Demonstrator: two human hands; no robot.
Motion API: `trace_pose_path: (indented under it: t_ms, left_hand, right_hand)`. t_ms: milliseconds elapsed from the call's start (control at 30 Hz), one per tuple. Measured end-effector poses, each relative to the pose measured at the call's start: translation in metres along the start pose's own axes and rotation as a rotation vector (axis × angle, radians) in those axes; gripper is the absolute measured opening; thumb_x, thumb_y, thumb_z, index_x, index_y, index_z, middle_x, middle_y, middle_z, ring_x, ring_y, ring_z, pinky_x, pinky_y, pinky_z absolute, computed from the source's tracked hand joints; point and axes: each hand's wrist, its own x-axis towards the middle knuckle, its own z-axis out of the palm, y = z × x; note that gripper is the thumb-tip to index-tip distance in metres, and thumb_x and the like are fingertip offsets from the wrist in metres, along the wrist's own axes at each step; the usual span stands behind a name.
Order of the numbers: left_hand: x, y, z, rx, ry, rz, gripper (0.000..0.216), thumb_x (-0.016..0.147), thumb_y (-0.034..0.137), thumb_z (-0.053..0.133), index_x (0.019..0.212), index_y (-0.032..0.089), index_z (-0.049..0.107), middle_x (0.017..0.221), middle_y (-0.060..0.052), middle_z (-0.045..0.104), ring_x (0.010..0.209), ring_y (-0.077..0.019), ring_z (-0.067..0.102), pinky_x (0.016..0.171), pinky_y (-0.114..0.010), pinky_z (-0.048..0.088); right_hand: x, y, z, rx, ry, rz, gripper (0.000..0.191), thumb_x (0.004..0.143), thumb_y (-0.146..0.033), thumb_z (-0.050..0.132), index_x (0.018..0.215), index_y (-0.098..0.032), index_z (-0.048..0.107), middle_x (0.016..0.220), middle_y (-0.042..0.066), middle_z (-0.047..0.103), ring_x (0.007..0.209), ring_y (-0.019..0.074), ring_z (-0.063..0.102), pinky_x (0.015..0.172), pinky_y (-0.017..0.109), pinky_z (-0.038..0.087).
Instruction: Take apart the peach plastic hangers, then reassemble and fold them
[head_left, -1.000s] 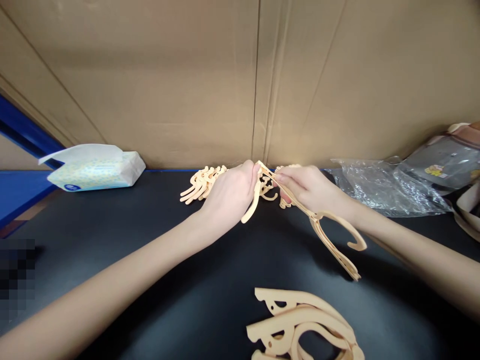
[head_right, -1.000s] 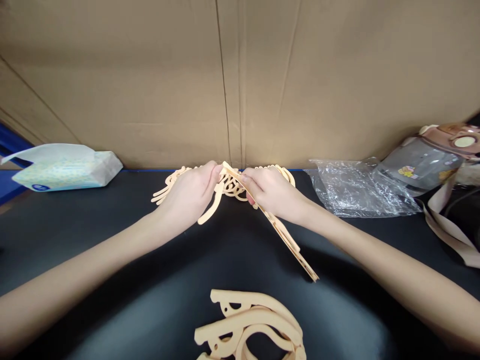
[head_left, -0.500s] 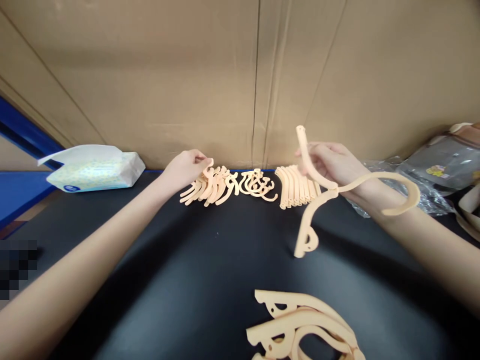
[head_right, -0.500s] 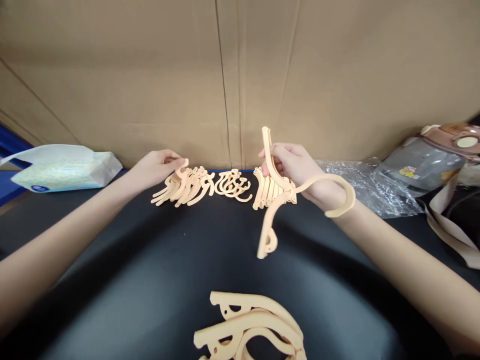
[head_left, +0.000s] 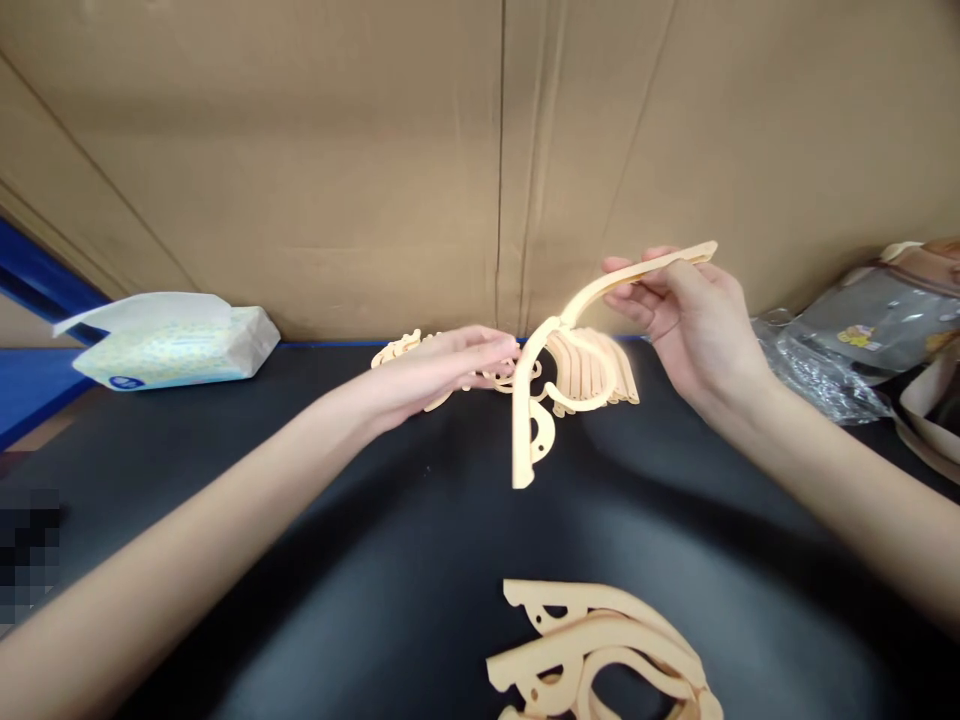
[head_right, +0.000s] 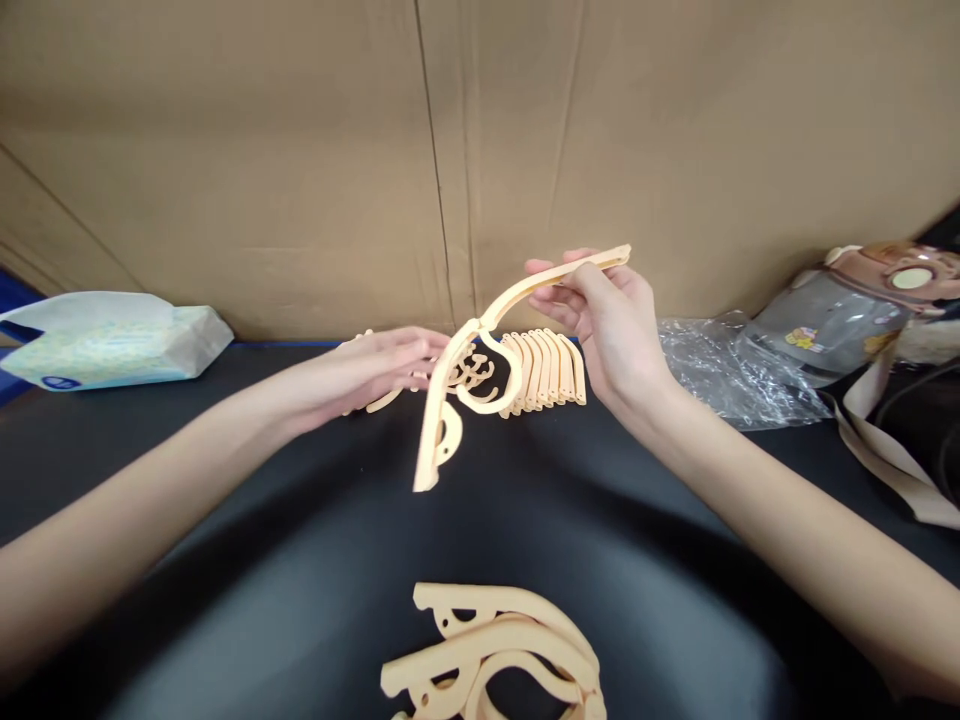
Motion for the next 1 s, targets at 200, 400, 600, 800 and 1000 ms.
trace_pose_path:
  t_ms: [200,400,600,800,1000]
  left_hand:
    - [0.001,-0.007,0.026,-0.285,-0.122,-0.059,0.021,0.086,0.034,0.067,0.094,0.015,0.066,0.111,-0.011,0.071,0.095,-0.0205,0.07,0.076,-0.028,0.057]
    - [0.005,-0.009,0.024,-0.386,0.165,0.014,0.005,0.087,0.018,0.061,0.09,0.016,0.064,0.126,-0.007,0.065,0.102,-0.018,0.069,0.075,-0.02,0.057]
    - [0.009,-0.015,0.027,-0.458,0.221,-0.159,0.028,0.085,0.007,0.05,0.111,0.015,0.059,0.127,-0.01,0.065,0.089,-0.0126,0.071,0.058,-0.013,0.052]
    - [0.005,-0.012,0.027,-0.426,0.108,-0.189,0.031,0.083,0.012,0.055,0.113,0.018,0.061,0.123,-0.007,0.063,0.068,-0.0062,0.064,0.04,-0.01,0.044]
    - [0.0,-0.011,0.031,-0.347,-0.052,-0.191,0.038,0.074,0.011,0.049,0.11,0.02,0.06,0.101,-0.003,0.054,0.054,-0.0045,0.044,0.033,-0.012,0.033]
  right_hand:
    - [-0.001,0.001,0.001,0.007,-0.032,-0.063,0.011,0.081,-0.015,0.058,0.081,-0.024,0.053,0.102,0.002,0.074,0.09,0.016,0.071,0.096,0.037,0.054]
    - [0.013,0.017,-0.013,-0.256,-0.252,-0.078,0.021,0.07,-0.017,0.074,0.086,-0.02,0.061,0.103,0.007,0.073,0.1,0.0228,0.068,0.096,0.044,0.052]
    - [0.014,0.029,-0.012,-0.487,-0.454,-0.112,0.031,0.073,-0.025,0.072,0.103,-0.02,0.064,0.113,0.008,0.069,0.099,0.0232,0.067,0.093,0.047,0.052]
    - [0.003,0.035,-0.005,-0.766,-0.439,-0.297,0.019,0.088,-0.029,0.059,0.102,-0.019,0.065,0.101,0.007,0.069,0.081,0.0188,0.066,0.079,0.037,0.052]
    - [-0.021,0.027,0.006,-1.338,-0.529,-0.523,0.027,0.093,-0.015,0.042,0.113,-0.013,0.061,0.103,0.015,0.067,0.081,0.0259,0.065,0.062,0.032,0.042]
